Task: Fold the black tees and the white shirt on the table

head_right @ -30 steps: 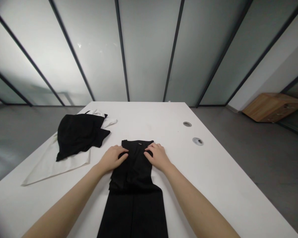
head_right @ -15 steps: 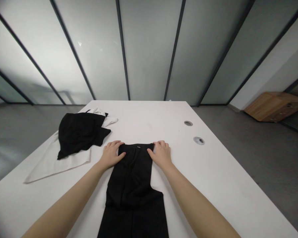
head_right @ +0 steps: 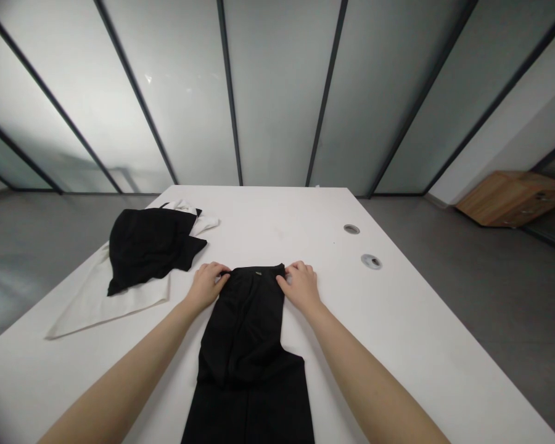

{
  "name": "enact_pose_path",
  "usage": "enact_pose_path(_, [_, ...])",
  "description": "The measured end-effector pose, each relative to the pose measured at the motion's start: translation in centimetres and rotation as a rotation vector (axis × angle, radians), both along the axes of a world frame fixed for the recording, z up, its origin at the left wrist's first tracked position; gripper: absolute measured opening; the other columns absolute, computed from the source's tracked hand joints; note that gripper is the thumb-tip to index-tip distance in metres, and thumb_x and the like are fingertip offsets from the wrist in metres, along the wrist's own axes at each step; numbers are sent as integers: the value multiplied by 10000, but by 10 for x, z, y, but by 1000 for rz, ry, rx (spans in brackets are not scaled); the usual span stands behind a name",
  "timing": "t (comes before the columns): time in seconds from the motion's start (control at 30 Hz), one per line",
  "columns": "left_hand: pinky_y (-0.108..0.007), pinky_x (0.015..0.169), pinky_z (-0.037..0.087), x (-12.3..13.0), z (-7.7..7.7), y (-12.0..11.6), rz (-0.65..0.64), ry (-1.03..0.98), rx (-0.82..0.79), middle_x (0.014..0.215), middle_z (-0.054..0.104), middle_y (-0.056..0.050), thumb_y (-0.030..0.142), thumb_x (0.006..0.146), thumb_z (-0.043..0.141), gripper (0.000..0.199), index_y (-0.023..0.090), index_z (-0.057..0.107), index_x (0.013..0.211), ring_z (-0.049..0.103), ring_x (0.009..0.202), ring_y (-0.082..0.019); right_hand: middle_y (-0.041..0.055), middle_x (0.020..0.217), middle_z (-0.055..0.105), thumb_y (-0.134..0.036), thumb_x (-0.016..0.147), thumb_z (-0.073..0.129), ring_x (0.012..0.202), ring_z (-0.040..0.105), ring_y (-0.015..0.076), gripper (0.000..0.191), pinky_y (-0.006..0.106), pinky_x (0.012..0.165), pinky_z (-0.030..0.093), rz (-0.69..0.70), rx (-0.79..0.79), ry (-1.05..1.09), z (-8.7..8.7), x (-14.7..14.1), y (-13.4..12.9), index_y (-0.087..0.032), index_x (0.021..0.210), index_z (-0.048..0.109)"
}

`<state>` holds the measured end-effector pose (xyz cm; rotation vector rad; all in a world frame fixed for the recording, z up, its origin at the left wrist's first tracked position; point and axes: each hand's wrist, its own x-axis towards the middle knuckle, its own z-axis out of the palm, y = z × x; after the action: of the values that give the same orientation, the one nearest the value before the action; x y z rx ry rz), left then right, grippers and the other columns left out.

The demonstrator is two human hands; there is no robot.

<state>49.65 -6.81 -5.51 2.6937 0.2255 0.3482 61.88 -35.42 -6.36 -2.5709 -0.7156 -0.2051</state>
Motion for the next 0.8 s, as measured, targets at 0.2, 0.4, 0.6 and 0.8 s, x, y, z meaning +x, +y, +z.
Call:
enact_pose_path(0.2, [-450, 921, 478, 0, 0, 0, 77, 5, 81, 994, 735, -103, 455, 944, 641, 331, 209, 734, 1145, 646, 971, -306, 50, 836, 694, -400, 980, 604, 775, 619, 210, 260, 320, 702, 410, 87, 37, 112, 15, -2, -1, -233, 804, 698])
enact_pose_path(0.4, [-317, 650, 470, -2, 22, 2, 123, 157, -295, 736, 689, -35, 345, 957, 588, 172, 213, 691, 913, 656, 714, -216, 24, 687, 724, -416, 948, 645, 605, 635, 186, 190, 288, 554, 385, 61, 154, 527, 36, -6, -4, -246, 900, 714])
enact_pose_path(0.6, [-213, 527, 503, -1, 29, 8, 186, 447, -1344, 1066, 784, -122, 343, 1005, 647, 245, 213, 519, 1169, 704, 647, -133, 123, 1048, 811, -435, 1010, 638, 569, 682, 149, 304, 246, 479, 511, -79, 563, 1467, 47, -7, 0, -248, 1240, 570])
enact_pose_path(0.8, [-349, 773, 635, 40, 26, 12, 208, 391, -1557, 1247, 736, -188, 243, 1041, 578, 354, 248, 355, 1316, 787, 905, -210, 155, 1209, 756, -236, 1013, 620, 802, 781, 211, 193, 414, 749, 660, -122, 782, 1433, 40, 22, 28, -234, 1160, 496])
